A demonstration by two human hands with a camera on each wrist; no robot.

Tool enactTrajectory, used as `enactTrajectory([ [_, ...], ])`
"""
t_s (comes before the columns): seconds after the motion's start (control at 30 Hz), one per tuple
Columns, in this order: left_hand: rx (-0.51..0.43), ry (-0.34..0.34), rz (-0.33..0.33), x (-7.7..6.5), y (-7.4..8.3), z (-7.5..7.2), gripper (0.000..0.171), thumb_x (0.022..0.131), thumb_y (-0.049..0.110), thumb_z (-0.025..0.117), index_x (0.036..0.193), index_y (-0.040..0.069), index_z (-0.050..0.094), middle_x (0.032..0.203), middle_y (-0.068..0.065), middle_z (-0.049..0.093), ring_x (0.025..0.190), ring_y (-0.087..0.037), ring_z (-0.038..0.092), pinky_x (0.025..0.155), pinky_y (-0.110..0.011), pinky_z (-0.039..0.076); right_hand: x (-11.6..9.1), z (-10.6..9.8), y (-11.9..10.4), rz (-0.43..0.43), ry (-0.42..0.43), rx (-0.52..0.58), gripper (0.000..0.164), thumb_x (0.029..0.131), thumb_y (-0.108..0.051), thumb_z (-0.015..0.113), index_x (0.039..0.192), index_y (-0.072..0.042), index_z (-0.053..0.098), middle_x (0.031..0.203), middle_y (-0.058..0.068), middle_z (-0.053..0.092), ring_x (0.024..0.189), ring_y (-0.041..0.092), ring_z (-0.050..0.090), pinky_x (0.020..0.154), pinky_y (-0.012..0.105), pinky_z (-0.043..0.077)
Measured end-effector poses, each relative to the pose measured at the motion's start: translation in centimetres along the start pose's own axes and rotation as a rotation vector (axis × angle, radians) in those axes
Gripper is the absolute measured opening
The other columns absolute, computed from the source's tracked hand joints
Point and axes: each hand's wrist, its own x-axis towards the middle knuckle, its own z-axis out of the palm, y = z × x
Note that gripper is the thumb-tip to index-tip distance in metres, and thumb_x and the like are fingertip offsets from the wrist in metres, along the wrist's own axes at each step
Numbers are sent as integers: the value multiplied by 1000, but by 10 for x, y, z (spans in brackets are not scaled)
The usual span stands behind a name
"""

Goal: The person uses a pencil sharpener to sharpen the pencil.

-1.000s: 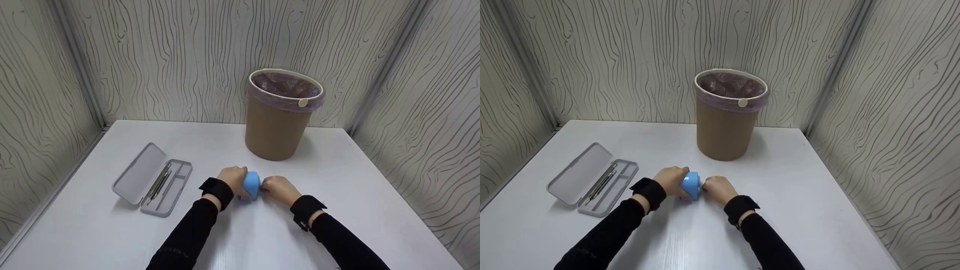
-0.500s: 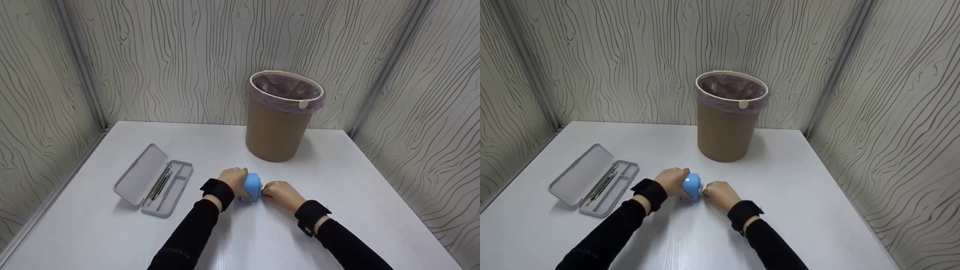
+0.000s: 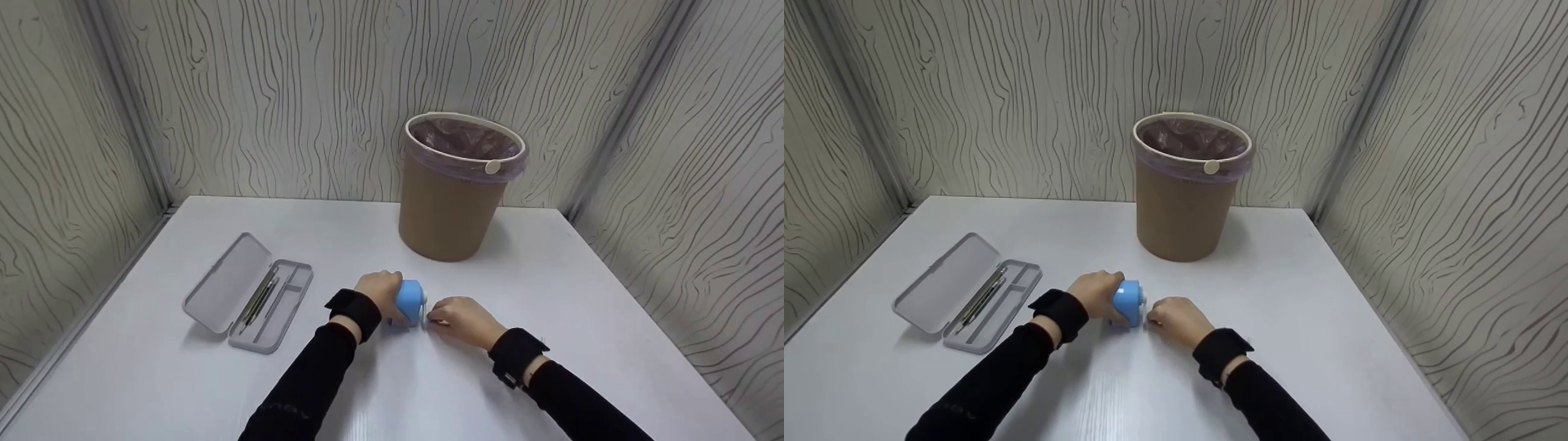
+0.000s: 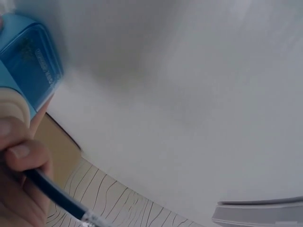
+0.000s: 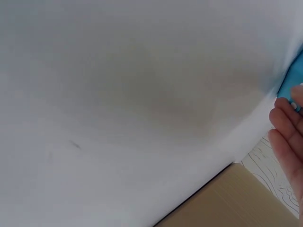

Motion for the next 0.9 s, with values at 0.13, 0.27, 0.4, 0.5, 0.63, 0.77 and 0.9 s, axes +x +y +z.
enactTrajectory([
  [0.13,6,-10,-13,0,0,-1,72,65,48,95,117,6,66,107,-10,77,97,-25,74,86,-37,62,-1,-7,-2,-23,3,-13,7,84,-5,80,91,-8,80,84,3,78,78,15,73,71,27,60],
  [0.27,4,-31,-19,0,2,-3,72,66,47,95,118,6,67,108,-10,77,98,-25,74,88,-38,62,-1,-15,-4,-32,-3,-22,5,85,-6,80,90,-9,79,84,2,78,78,14,73,71,27,60],
  [0.4,-2,-53,-24,1,3,-3,72,67,47,95,120,6,66,111,-10,77,100,-25,74,92,-38,61,-1,-22,-4,-48,8,-31,5,85,-7,80,89,-9,79,84,1,78,77,13,72,71,25,60],
  [0.5,-1,-60,-27,3,2,-3,73,68,47,94,121,6,66,113,-10,76,102,-25,74,93,-39,61,1,-26,-4,-65,28,-42,5,85,-6,80,87,-10,78,82,1,77,75,12,71,69,24,59],
  [0.63,3,-64,-19,3,1,-3,73,67,47,94,121,6,66,113,-11,77,102,-25,75,93,-38,61,2,-30,-4,-63,39,-39,5,84,-5,79,85,-10,77,79,0,76,71,12,70,66,23,57],
  [0.77,13,-50,1,3,1,-3,73,67,48,95,119,6,67,111,-10,77,100,-24,75,91,-37,61,3,-35,-4,-45,42,-33,6,84,-5,78,83,-10,77,79,1,76,70,14,70,65,22,57],
  [0.9,39,-29,19,2,0,-4,71,66,49,95,115,5,68,107,-10,78,97,-24,76,88,-37,62,6,-38,-4,-37,41,-32,6,85,-5,78,82,-10,76,79,1,77,71,16,71,64,23,57],
])
